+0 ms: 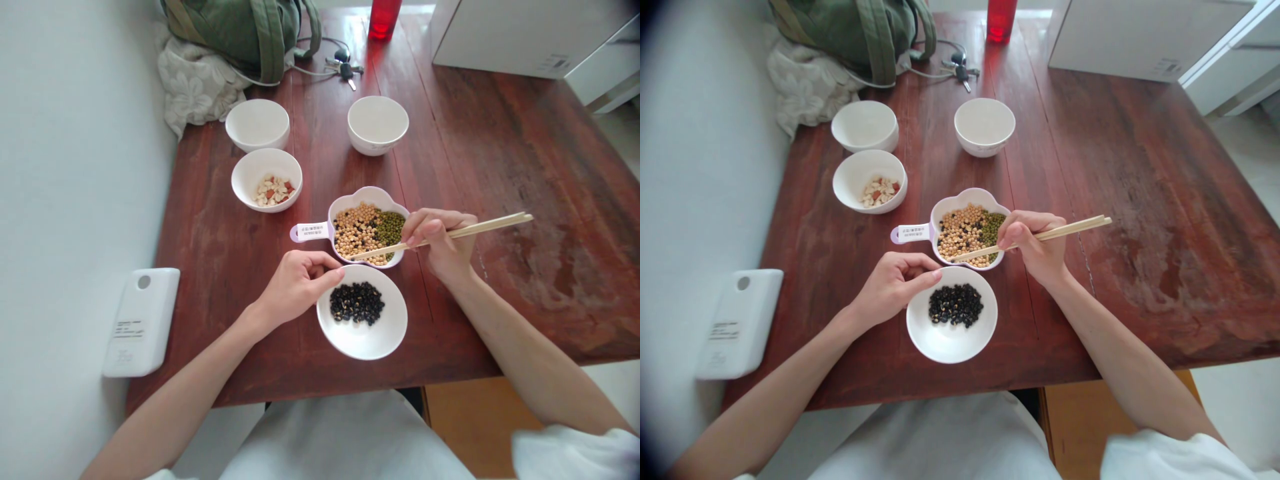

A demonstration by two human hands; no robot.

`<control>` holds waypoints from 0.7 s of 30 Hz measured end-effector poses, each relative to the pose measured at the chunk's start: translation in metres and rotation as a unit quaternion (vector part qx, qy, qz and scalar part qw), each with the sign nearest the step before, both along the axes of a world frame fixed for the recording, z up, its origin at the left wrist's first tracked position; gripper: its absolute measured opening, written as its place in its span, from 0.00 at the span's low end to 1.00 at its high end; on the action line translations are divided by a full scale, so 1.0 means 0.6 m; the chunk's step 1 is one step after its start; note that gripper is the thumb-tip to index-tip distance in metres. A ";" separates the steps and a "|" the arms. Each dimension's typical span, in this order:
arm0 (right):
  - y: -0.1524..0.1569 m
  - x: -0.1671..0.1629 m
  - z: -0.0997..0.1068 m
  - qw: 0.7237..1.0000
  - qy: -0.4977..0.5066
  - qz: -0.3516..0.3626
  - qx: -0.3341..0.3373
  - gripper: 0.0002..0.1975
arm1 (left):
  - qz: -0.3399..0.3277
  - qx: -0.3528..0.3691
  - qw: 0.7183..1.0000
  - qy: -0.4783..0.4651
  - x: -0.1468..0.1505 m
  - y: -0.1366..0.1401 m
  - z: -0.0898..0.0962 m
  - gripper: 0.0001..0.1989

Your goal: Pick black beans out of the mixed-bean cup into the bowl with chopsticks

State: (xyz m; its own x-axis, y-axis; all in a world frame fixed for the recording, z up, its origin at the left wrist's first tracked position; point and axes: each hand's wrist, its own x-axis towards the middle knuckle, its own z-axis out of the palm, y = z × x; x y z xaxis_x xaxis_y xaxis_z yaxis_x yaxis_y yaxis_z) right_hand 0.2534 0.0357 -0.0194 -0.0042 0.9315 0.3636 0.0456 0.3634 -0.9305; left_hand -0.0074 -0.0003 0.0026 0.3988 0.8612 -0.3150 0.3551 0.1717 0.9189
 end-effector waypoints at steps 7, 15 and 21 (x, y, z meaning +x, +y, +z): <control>0.002 0.003 0.008 0.996 0.080 -0.032 0.006 0.25 | -0.002 0.005 1.000 -0.004 -0.001 0.000 -0.003 0.15; 0.019 0.017 0.003 0.990 0.041 -0.133 0.008 0.26 | -0.004 0.013 1.000 0.005 -0.002 0.000 -0.006 0.16; 0.025 0.016 0.001 0.992 0.055 -0.108 0.026 0.26 | 0.008 0.008 1.000 -0.008 0.001 -0.001 -0.009 0.16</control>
State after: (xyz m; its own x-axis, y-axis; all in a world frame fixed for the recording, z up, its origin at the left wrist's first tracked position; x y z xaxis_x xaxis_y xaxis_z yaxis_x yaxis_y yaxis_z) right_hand 0.2629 0.0506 -0.0190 0.2352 0.8862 0.3992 0.0269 0.4047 -0.9141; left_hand -0.0069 -0.0010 -0.0026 0.3891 0.8728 -0.2947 0.3376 0.1625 0.9272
